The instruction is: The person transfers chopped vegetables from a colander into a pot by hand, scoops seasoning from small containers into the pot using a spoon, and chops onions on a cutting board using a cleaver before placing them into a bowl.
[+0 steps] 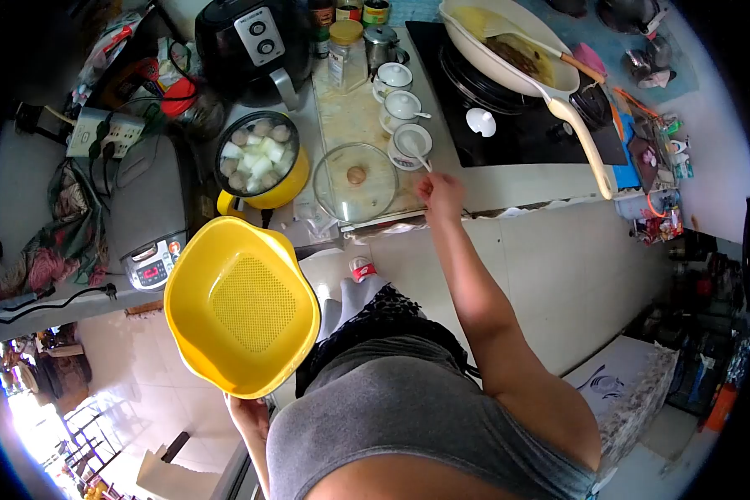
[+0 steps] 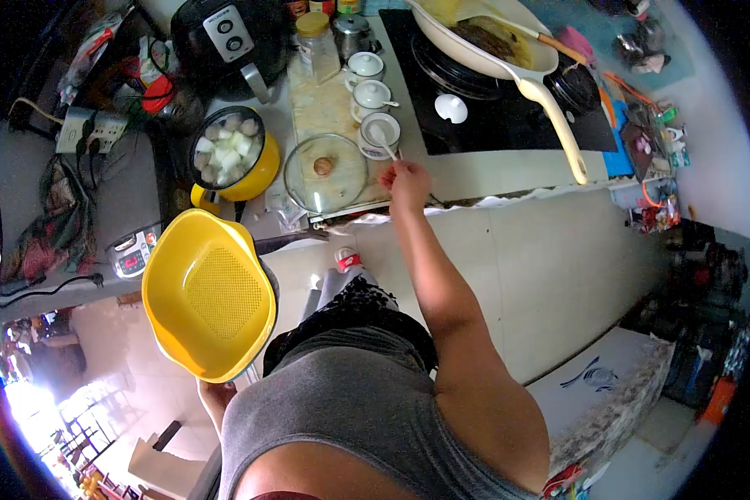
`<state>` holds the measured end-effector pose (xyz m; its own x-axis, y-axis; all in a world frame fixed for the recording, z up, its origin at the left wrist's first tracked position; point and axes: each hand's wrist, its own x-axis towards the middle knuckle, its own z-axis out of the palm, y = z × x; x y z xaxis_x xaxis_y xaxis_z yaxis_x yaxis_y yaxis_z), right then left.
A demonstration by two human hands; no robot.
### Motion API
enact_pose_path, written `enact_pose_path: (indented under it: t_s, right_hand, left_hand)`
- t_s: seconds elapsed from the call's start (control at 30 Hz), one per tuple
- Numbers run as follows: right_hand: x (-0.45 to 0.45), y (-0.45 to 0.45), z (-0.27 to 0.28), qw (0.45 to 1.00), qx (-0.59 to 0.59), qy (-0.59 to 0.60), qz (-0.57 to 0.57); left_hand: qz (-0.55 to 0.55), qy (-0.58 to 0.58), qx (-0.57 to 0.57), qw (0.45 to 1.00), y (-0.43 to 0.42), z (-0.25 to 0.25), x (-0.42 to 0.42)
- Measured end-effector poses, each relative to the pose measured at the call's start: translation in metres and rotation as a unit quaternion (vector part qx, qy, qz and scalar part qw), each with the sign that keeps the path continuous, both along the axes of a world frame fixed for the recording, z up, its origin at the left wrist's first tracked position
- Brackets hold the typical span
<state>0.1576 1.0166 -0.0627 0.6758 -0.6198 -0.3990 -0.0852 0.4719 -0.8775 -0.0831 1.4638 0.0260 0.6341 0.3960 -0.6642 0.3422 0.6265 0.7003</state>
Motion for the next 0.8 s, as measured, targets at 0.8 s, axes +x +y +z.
enact_pose_path:
  t_s: [0.8]
  right_hand:
    - [0.064, 0.108, 0.104, 0.962, 0.008, -0.059, 0.267]
  left_hand:
    - [0.111, -0.006, 0.033, 0.993, -0.023, 0.016, -0.031]
